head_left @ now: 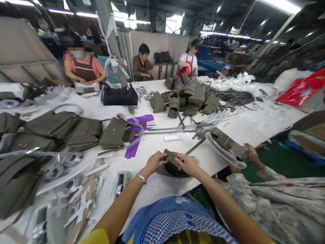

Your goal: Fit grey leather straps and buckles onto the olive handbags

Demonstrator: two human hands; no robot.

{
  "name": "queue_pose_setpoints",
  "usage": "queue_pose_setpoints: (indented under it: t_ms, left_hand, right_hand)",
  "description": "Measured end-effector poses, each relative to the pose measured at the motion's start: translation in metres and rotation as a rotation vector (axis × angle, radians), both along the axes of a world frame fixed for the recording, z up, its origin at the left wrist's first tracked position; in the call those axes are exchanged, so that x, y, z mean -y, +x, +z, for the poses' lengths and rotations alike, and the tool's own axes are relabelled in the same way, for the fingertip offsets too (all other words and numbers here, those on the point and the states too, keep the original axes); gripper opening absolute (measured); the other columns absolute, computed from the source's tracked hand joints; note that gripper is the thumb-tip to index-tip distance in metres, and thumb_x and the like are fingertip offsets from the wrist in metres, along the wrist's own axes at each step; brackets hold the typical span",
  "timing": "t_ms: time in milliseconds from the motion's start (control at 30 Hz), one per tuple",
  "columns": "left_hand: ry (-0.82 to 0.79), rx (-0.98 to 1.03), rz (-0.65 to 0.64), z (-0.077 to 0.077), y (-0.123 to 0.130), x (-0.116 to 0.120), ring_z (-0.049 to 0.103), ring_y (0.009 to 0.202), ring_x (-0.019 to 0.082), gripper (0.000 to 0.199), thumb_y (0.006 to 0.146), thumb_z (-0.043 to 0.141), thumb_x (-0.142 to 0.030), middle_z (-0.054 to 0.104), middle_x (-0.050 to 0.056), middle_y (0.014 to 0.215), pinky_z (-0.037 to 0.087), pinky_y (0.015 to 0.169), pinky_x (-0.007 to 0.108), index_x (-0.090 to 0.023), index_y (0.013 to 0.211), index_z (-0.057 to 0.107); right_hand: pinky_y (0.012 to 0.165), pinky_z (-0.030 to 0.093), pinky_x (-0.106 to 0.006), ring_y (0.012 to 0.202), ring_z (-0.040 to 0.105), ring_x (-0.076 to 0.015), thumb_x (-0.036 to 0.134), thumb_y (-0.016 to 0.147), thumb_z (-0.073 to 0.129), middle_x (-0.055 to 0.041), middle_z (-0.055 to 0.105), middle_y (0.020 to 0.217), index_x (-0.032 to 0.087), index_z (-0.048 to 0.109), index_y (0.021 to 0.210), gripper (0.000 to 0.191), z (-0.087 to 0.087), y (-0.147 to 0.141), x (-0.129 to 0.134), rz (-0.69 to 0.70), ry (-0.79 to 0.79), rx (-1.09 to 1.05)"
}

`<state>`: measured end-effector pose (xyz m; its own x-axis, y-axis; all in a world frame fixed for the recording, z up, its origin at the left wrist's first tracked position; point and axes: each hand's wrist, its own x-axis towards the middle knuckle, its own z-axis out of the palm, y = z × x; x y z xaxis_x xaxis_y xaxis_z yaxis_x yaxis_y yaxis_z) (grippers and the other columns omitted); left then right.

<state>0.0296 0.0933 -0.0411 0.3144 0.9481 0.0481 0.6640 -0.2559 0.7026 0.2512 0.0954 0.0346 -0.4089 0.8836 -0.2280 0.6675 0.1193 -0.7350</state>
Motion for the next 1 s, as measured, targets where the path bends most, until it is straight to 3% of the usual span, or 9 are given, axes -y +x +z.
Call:
queue_pose_setpoints:
  t_ms: [167,333,467,533,633,733,800,900,1000]
  left_hand:
    - [0.005,0.042,-0.079,-0.005,0.001,-0.015,0.057,0.076,0.016,0.015,0.079,0.07,-0.034,0.06,0.001,0.085,0.044,0.068,0.025,-0.021,0.087,0.07]
    - [0.027,0.1,-0.128,-0.001,0.014,-0.02,0.058,0.077,0.015,0.025,0.076,0.073,-0.041,0.062,0.001,0.088,0.043,0.068,0.023,-0.022,0.092,0.071]
    - [0.014,0.251,-0.104,-0.001,0.023,-0.012,0.06,0.081,0.014,0.032,0.075,0.074,-0.041,0.065,0.004,0.106,0.045,0.074,0.023,-0.022,0.1,0.07]
    - [-0.03,0.328,-0.096,-0.004,0.023,-0.004,0.06,0.075,0.014,0.031,0.074,0.075,-0.04,0.069,0.003,0.098,0.045,0.07,0.023,-0.021,0.098,0.071]
    - [-0.082,0.349,-0.085,-0.009,0.025,0.012,0.06,0.067,0.014,0.029,0.073,0.076,-0.038,0.072,0.0,0.081,0.044,0.064,0.022,-0.02,0.096,0.072]
    - [-0.157,0.363,-0.043,-0.014,0.033,0.032,0.062,0.069,0.015,0.029,0.07,0.078,-0.036,0.074,0.0,0.083,0.044,0.063,0.022,-0.023,0.096,0.075]
    - [-0.211,0.392,0.0,-0.016,0.041,0.043,0.064,0.07,0.015,0.029,0.069,0.078,-0.033,0.076,0.0,0.085,0.045,0.064,0.022,-0.025,0.097,0.076]
    - [-0.264,0.469,0.094,-0.018,0.051,0.052,0.067,0.071,0.016,0.027,0.069,0.079,-0.029,0.077,0.0,0.085,0.048,0.065,0.023,-0.024,0.095,0.076]
    - [-0.286,0.514,0.174,-0.021,0.057,0.055,0.068,0.071,0.016,0.025,0.069,0.078,-0.026,0.077,0.001,0.084,0.05,0.065,0.023,-0.02,0.093,0.076]
  right_hand:
    - [0.048,0.039,-0.021,0.043,0.048,-0.0098,0.035,0.091,0.045,0.0029,0.058,0.055,0.017,0.061,0.086,0.024,-0.04,-0.004,-0.011,0.014,-0.143,0.021]
    - [0.048,0.042,-0.022,0.047,0.052,-0.0114,0.041,0.092,0.042,0.0007,0.061,0.061,0.018,0.06,0.084,0.03,-0.048,0.002,-0.008,-0.073,-0.145,-0.063]
    - [0.057,0.049,-0.026,0.056,0.057,-0.0134,0.044,0.092,0.038,-0.0027,0.066,0.078,0.018,0.057,0.107,0.035,-0.031,0.008,0.002,-0.217,-0.031,-0.166]
    - [0.057,0.048,-0.027,0.058,0.057,-0.0139,0.044,0.092,0.041,-0.0026,0.065,0.08,0.019,0.056,0.112,0.035,-0.016,0.011,0.008,-0.253,0.019,-0.253]
    - [0.054,0.044,-0.025,0.055,0.053,-0.0129,0.045,0.092,0.046,0.0005,0.06,0.071,0.019,0.059,0.102,0.03,0.015,0.018,0.02,-0.266,0.032,-0.33]
    - [0.054,0.042,-0.024,0.053,0.052,-0.0123,0.046,0.092,0.049,0.0023,0.055,0.061,0.019,0.058,0.086,0.029,0.046,0.024,0.032,-0.3,0.053,-0.337]
    - [0.055,0.042,-0.024,0.054,0.053,-0.0124,0.045,0.092,0.049,0.0021,0.057,0.06,0.019,0.058,0.085,0.029,0.062,0.027,0.038,-0.295,0.045,-0.323]
    - [0.053,0.041,-0.024,0.052,0.052,-0.012,0.044,0.093,0.046,0.0013,0.061,0.065,0.019,0.06,0.094,0.029,0.069,0.026,0.044,-0.256,0.054,-0.197]
    - [0.058,0.04,-0.025,0.061,0.057,-0.0144,0.043,0.093,0.044,-0.0003,0.065,0.069,0.02,0.065,0.087,0.031,0.055,0.02,0.05,-0.136,0.099,0.072]
